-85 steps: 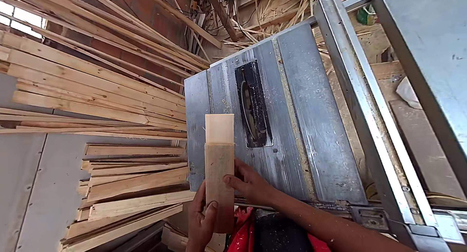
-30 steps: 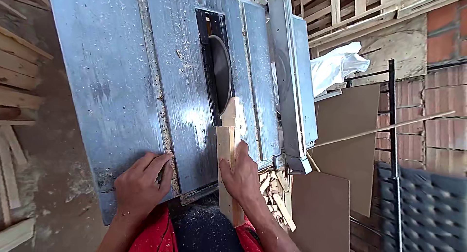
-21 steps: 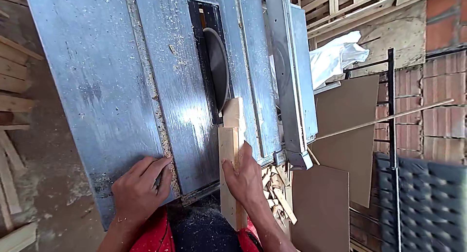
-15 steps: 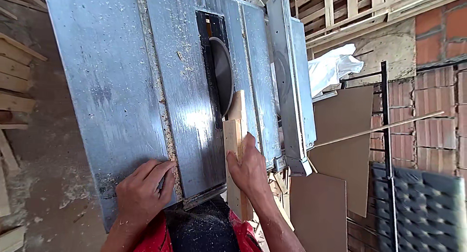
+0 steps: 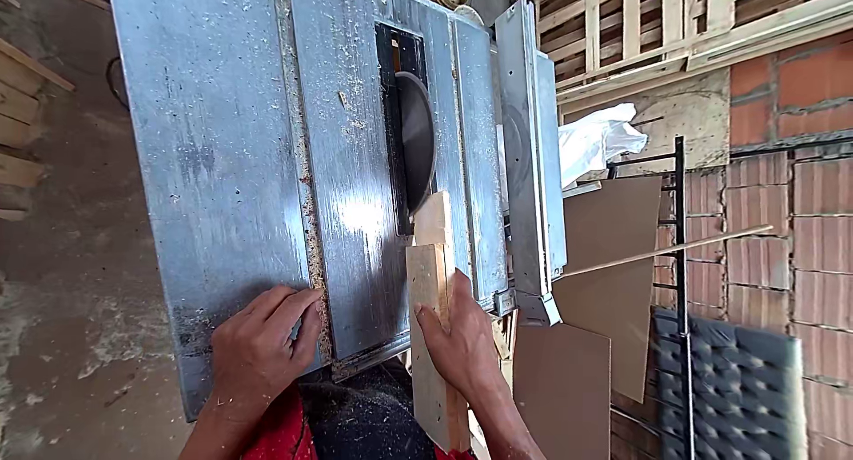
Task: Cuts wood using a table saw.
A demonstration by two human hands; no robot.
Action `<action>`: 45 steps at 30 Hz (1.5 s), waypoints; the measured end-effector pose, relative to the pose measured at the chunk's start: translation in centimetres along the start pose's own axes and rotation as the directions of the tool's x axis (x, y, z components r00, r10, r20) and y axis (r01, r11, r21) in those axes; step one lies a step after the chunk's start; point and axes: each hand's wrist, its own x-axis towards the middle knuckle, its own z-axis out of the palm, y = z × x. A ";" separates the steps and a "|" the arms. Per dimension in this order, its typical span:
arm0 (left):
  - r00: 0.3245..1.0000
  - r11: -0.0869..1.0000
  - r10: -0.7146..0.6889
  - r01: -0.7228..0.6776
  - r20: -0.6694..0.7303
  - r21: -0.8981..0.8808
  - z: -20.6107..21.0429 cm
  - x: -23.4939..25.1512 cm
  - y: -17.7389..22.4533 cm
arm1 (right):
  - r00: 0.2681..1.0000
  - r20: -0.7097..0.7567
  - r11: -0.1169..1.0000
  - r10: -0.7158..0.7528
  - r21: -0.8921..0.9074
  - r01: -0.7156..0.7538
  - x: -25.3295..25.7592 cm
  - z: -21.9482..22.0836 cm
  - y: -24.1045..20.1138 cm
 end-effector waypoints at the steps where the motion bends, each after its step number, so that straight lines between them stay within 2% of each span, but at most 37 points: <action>1: 1.000 1.000 0.005 -0.005 0.001 0.002 0.0 0.0 0.0 | 1.000 0.012 1.000 0.016 0.011 -0.016 0.2 -0.5 0.0; 5: 1.000 1.000 0.021 -0.021 0.002 0.015 0.0 0.0 0.1 | 0.997 0.034 0.998 0.063 -0.019 -0.063 0.6 -3.7 -1.4; 10: 1.000 1.000 0.012 -0.012 -0.015 0.018 0.2 0.0 0.3 | 0.995 0.076 0.994 0.058 -0.098 -0.050 0.3 -6.3 -2.2; 18: 0.999 0.998 0.008 -0.011 -0.049 -0.057 0.2 -0.6 0.0 | 0.983 0.180 0.961 -0.040 -0.262 0.087 0.3 -12.5 -4.3; 27: 0.996 0.992 -0.001 -0.010 -0.088 -0.127 0.1 -0.5 -0.1 | 0.979 0.201 0.949 0.011 -0.311 0.054 -0.1 -12.7 -7.9; 30: 0.995 0.990 -0.002 -0.012 -0.096 -0.142 0.1 -0.5 -0.2 | 0.976 0.212 0.959 0.041 -0.283 0.021 -0.8 -12.3 -7.5; 35: 0.994 0.985 -0.017 -0.003 -0.111 -0.171 0.2 -0.6 -0.3 | 0.964 0.259 0.985 0.065 -0.169 -0.021 -0.3 -11.4 -4.1; 40: 0.993 0.981 -0.010 -0.012 -0.116 -0.191 0.0 -0.6 -0.3 | 0.982 0.185 0.993 0.039 -0.121 -0.016 0.6 -12.0 -5.1; 45: 0.991 0.979 -0.009 -0.019 -0.134 -0.204 -0.1 -0.6 -0.4 | 0.985 0.173 0.996 0.014 -0.088 0.002 1.0 -11.7 -6.6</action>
